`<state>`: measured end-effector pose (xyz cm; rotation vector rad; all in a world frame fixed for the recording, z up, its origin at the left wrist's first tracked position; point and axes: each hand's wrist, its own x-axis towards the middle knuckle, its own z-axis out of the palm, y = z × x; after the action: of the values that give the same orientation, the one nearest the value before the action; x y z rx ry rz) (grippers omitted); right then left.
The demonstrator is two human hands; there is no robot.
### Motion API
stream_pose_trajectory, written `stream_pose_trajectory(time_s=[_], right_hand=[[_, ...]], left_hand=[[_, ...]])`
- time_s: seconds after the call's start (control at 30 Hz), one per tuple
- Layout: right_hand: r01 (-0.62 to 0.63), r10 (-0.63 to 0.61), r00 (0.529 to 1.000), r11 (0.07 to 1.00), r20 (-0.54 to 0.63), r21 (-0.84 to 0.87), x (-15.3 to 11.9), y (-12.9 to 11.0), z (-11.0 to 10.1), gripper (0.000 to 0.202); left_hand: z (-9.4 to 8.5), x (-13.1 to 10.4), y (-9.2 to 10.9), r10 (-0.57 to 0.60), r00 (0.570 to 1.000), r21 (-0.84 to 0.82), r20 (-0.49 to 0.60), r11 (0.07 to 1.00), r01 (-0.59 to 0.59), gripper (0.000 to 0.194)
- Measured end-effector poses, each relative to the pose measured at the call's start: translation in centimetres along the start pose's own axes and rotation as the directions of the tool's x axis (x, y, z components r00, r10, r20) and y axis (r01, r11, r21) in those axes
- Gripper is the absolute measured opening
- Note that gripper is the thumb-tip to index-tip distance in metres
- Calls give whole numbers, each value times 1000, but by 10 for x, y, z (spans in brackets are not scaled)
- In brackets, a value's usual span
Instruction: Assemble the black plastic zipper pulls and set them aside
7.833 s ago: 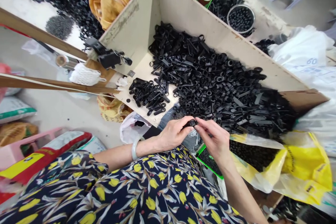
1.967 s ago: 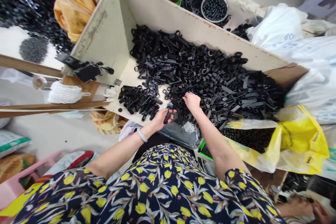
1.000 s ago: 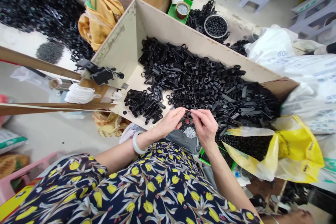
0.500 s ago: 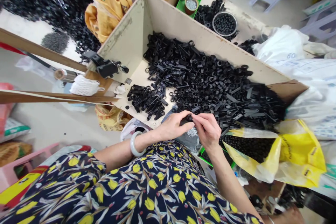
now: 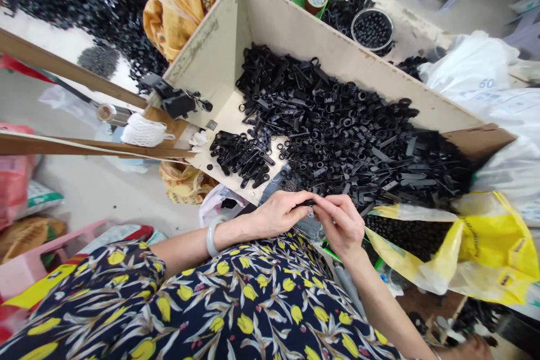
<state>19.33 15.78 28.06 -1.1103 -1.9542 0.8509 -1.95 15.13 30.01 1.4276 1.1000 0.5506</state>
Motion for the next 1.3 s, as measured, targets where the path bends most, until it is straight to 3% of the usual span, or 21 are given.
stream_pose_trajectory(time_s=[0.1, 0.17, 0.27, 0.33, 0.43, 0.53, 0.63, 0.73, 0.83, 0.97, 1.07, 1.17, 1.3], right_hand=[[-103, 102, 995, 989, 20, 103, -5, 13, 13, 48], [-184, 170, 981, 966, 89, 182, -12, 26, 33, 38], [-295, 251, 944, 934, 216, 204, -26, 50, 70, 33], [-336, 279, 901, 933, 331, 128, -33, 69, 88, 35], [-324, 319, 844, 944, 431, -64, -35, 98, 98, 35], [-323, 366, 841, 930, 398, -174, -20, 125, 97, 34], [-343, 408, 850, 909, 333, -237, 9, 149, 100, 33], [-378, 454, 856, 876, 248, -300, 42, 169, 106, 32], [-441, 510, 853, 820, 116, -365, 68, 186, 109, 31], [-512, 542, 839, 753, -52, -415, 88, 199, 103, 34], [-519, 518, 846, 749, -125, -412, 99, 203, 93, 37], [-508, 475, 861, 774, -183, -378, 110, 205, 81, 39], [-456, 400, 887, 833, -229, -313, 134, 199, 66, 42]], left_hand=[[7, -2, -4, -68, 997, -37, -40, 997, 66, 31], [13, -4, -20, -91, 993, -80, -81, 993, 84, 31], [16, -12, -67, -127, 980, -32, -152, 992, 124, 29], [9, -20, -109, -193, 951, 137, -242, 963, 230, 28], [-10, -35, -166, -272, 866, 332, -419, 842, 425, 30], [-24, -46, -198, -265, 829, 380, -493, 792, 479, 34], [-26, -44, -204, -203, 793, 435, -574, 745, 506, 42], [-25, -14, -195, -112, 800, 481, -589, 747, 459, 35], [-29, 48, -183, -60, 867, 492, -494, 803, 336, 36], [-36, 139, -173, -10, 905, 520, -425, 816, 253, 40], [-42, 182, -175, 6, 932, 541, -362, 816, 205, 35], [-46, 198, -178, 13, 945, 541, -326, 822, 176, 22], [-53, 189, -176, 21, 916, 507, -400, 838, 202, 17]])
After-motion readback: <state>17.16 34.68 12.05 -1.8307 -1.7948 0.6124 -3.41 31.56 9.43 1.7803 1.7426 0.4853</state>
